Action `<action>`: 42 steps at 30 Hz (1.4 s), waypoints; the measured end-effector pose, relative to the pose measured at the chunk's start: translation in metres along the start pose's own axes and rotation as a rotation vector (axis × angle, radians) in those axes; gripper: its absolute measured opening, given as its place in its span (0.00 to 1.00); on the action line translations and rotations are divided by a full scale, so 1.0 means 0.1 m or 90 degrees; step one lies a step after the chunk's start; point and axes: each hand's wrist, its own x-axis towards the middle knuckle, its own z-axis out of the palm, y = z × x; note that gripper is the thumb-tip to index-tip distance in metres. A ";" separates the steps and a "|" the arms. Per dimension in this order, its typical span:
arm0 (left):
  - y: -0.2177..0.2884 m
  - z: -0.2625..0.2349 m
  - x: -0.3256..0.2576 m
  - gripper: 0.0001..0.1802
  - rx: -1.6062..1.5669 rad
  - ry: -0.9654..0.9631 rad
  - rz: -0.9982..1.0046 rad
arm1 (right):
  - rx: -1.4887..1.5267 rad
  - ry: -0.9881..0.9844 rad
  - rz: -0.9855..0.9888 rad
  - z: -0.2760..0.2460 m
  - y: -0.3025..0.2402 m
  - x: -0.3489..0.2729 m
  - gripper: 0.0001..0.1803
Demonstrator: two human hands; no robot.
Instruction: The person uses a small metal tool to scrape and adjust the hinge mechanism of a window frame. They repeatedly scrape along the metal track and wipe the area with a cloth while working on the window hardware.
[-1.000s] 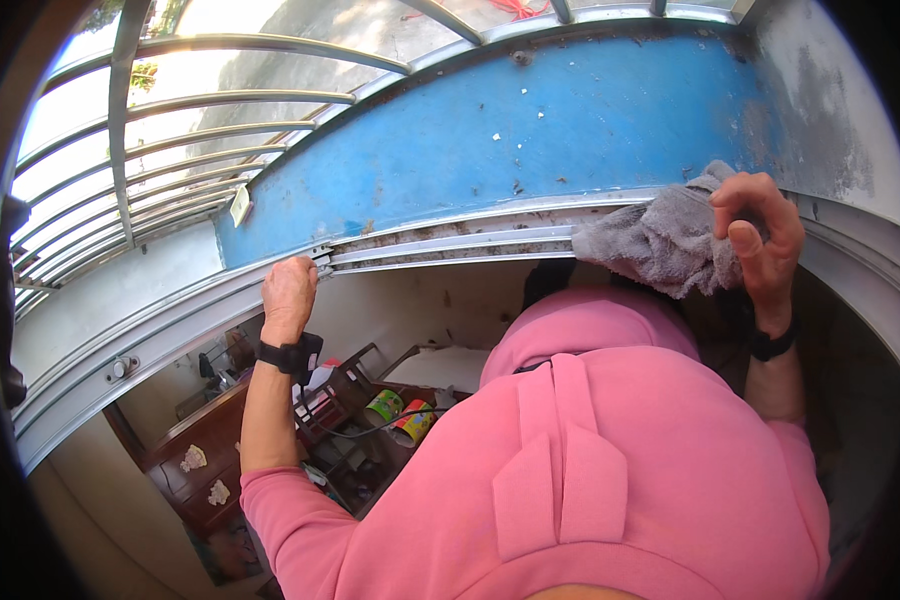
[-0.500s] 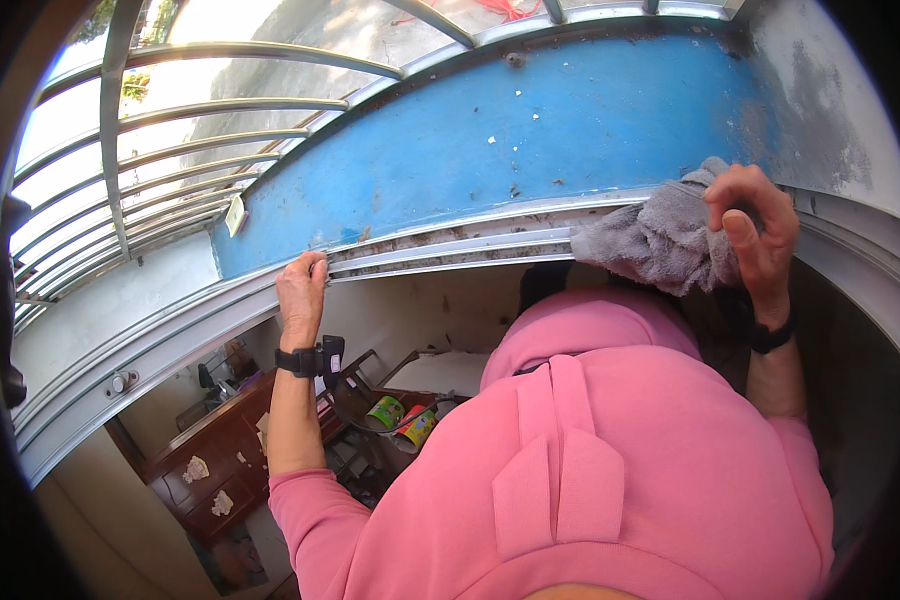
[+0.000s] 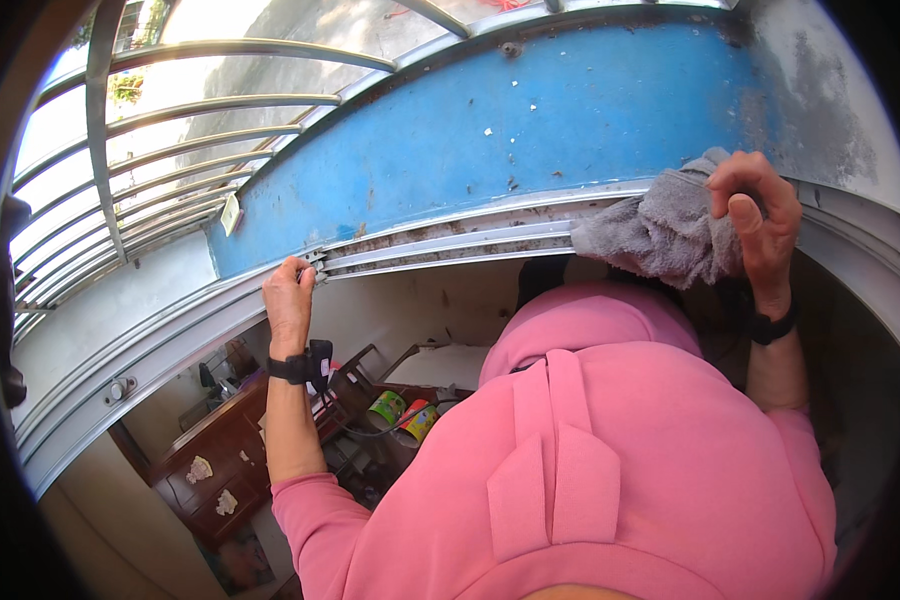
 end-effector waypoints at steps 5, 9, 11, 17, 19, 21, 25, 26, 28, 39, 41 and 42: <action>0.15 0.32 0.05 0.04 0.247 -0.008 0.160 | 0.013 0.010 0.012 -0.03 0.08 -0.01 0.24; 0.37 0.59 0.10 0.06 0.308 -0.079 0.108 | -0.033 -0.019 0.015 -0.04 0.09 -0.05 0.25; 0.38 0.54 0.10 0.06 0.282 -0.067 0.097 | -0.113 -0.044 -0.028 -0.03 0.07 -0.06 0.25; 0.17 0.10 0.10 0.06 -0.015 -0.013 0.030 | -0.282 -0.088 -0.140 0.00 0.04 0.01 0.28; 0.23 0.08 0.12 0.07 0.048 0.018 0.079 | -0.249 -0.081 -0.093 -0.03 0.03 0.03 0.28; 0.39 0.15 0.12 0.07 0.091 0.012 0.078 | -0.244 -0.099 -0.064 -0.07 0.02 0.06 0.27; 0.62 0.10 -0.19 0.06 -0.208 -0.016 0.030 | -0.323 -0.097 -0.117 -0.09 -0.02 0.08 0.26; 0.62 0.04 -0.28 0.05 -0.328 -0.040 -0.033 | -0.344 -0.083 -0.131 -0.08 -0.03 0.08 0.26; 0.51 -0.12 -0.36 0.06 -0.294 0.019 -0.073 | -0.376 -0.051 -0.141 -0.04 -0.02 0.08 0.25; 0.05 0.10 0.06 0.04 -0.086 0.021 -0.034 | -0.317 -0.034 -0.131 0.05 0.20 0.07 0.15; 0.07 0.25 0.15 0.06 -0.035 0.024 -0.009 | -0.317 -0.038 -0.125 0.06 0.19 0.07 0.14; 0.08 0.29 0.18 0.06 -0.016 0.042 0.018 | -0.315 -0.040 -0.126 0.07 0.19 0.07 0.14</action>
